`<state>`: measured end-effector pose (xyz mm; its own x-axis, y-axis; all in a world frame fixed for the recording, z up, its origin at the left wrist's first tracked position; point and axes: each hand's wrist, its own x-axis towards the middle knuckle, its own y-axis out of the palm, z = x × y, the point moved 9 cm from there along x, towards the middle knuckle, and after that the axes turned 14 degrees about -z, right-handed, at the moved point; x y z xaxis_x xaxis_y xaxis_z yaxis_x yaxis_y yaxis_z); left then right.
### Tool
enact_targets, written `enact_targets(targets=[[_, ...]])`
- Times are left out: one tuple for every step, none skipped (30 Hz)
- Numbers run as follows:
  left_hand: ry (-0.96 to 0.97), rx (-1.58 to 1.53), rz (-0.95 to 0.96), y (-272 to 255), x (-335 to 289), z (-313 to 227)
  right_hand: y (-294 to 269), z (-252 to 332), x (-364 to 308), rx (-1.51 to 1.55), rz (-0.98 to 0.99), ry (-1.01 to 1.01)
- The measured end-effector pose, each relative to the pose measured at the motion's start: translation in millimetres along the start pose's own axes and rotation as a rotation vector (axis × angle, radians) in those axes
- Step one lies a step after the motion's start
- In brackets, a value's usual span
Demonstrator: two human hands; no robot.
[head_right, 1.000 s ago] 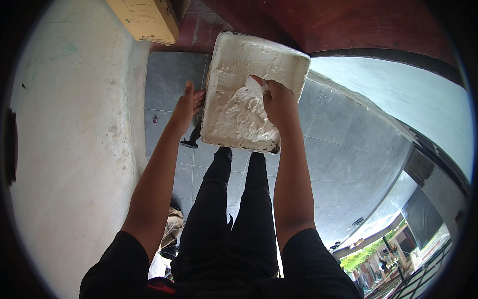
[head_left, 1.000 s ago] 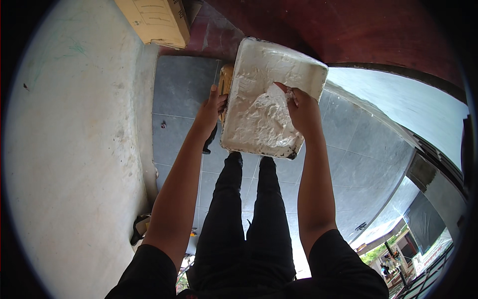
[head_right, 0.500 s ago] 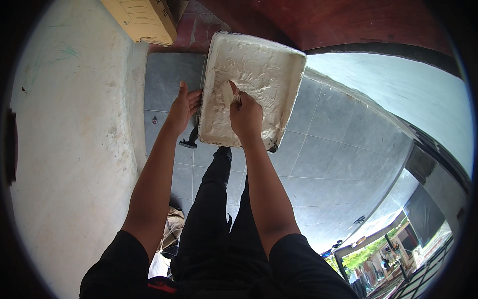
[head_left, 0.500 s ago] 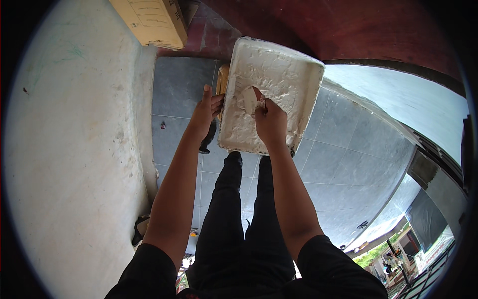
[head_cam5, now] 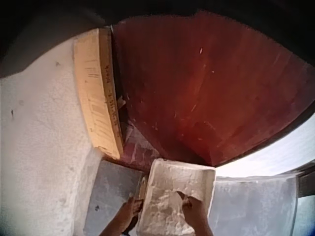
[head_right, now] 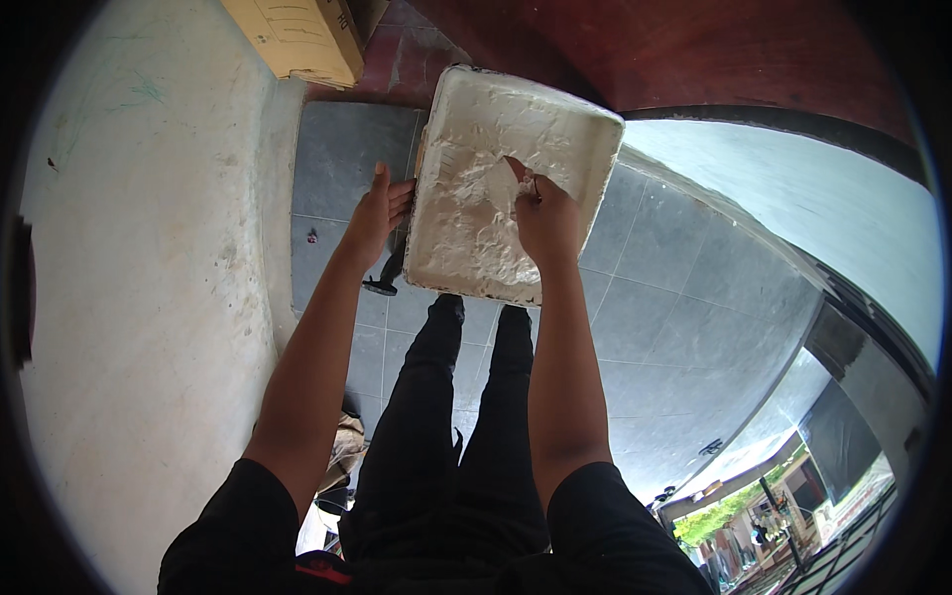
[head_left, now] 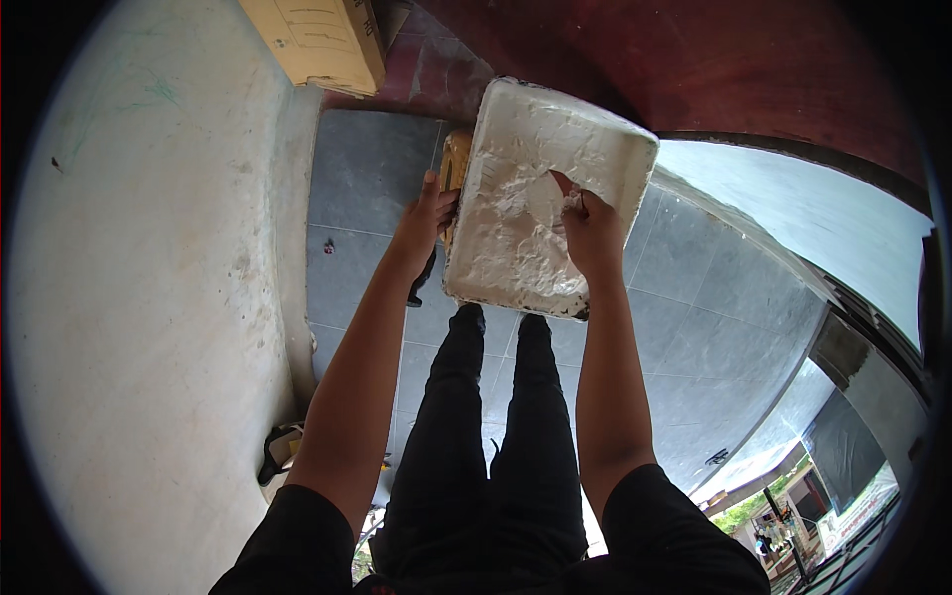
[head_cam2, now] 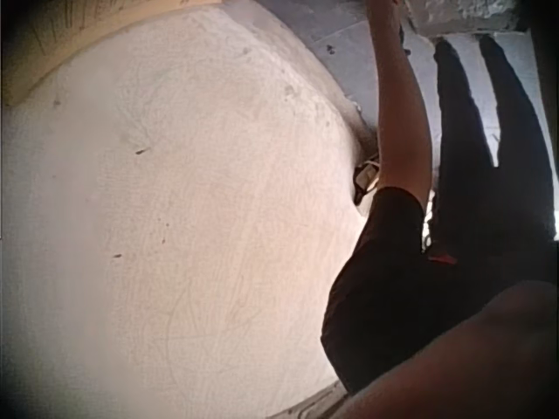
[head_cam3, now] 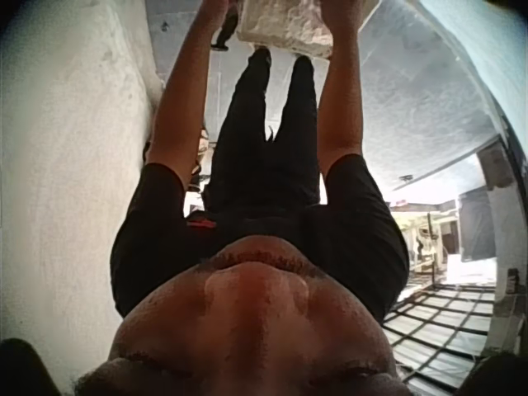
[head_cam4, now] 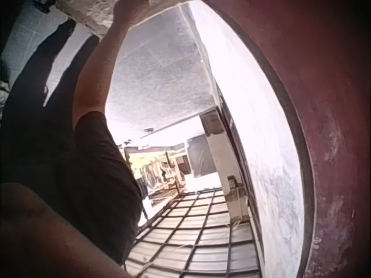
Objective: The person applies wall filler to a wall surface using a plastic scraper, spreading the filler from a container onto the wall.
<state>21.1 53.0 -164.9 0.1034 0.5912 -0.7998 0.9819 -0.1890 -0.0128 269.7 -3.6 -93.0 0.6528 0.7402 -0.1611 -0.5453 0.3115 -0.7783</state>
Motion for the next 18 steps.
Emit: enact_targets(targets=[[0.008, 0.012, -0.014, -1.9, -3.0, -1.9, -9.5, 2.1, 5.4, 0.002, -0.035, 0.054], [0.006, 0.014, -0.018, -5.3, -3.2, -1.9, -19.4, 5.4, 7.9, -0.025, -0.107, 0.102], [0.008, 0.011, -0.016, -3.8, -2.0, -2.0, -31.7, 6.5, 10.5, -0.059, -0.185, 0.146], [0.010, 0.009, -0.013, -2.2, -1.0, -2.4, -27.0, 5.1, 10.6, -0.064, -0.188, 0.145], [0.010, 0.005, -0.008, -2.0, -0.2, -2.4, -19.2, 5.2, 9.4, -0.155, -0.223, 0.105], [-0.002, 0.009, -0.015, -4.3, 1.8, -0.9, -11.5, 8.9, 6.9, -0.244, -0.257, 0.064], [-0.015, 0.016, -0.024, -7.4, 3.7, 1.9, -3.3, 26.2, -0.6, -0.229, -0.311, -0.023], [-0.015, 0.015, -0.024, -7.7, 5.1, 3.9, 7.5, 31.6, -5.3, -0.198, -0.259, -0.008], [-0.017, -0.008, -0.026, -7.4, 5.9, 4.9, 15.3, 37.2, -9.2, -0.168, -0.208, 0.007], [-0.019, -0.030, -0.029, -7.2, 6.6, 5.9, 20.5, 40.3, -12.8, -0.170, -0.209, 0.007], [-0.019, -0.030, -0.027, -6.6, 7.3, 7.3, 23.7, 44.4, -16.2, -0.144, -0.238, -0.018], [-0.023, -0.034, -0.030, -6.5, 7.7, 8.2, 24.1, 47.1, -17.7, -0.116, -0.266, -0.043], [-0.028, -0.038, -0.034, -6.3, 8.2, 9.1, 24.7, 45.7, -17.4, -0.117, -0.267, -0.043], [-0.028, -0.038, -0.032, -6.1, 9.0, 9.4, 24.5, 44.6, -16.5, -0.084, -0.277, -0.044], [-0.023, -0.047, -0.027, -7.0, 9.7, 9.2, 23.9, 44.7, -16.5, -0.051, -0.285, -0.044], [-0.018, -0.057, -0.022, -7.8, 10.4, 9.1, 22.7, 43.3, -15.7, -0.052, -0.285, -0.042], [-0.020, -0.055, -0.021, -8.9, 11.3, 9.9, 22.0, 39.6, -14.1, -0.060, -0.264, -0.021], [-0.020, -0.055, -0.020, -9.2, 11.8, 9.1, 22.2, 35.9, -13.1, -0.067, -0.243, -0.001]])
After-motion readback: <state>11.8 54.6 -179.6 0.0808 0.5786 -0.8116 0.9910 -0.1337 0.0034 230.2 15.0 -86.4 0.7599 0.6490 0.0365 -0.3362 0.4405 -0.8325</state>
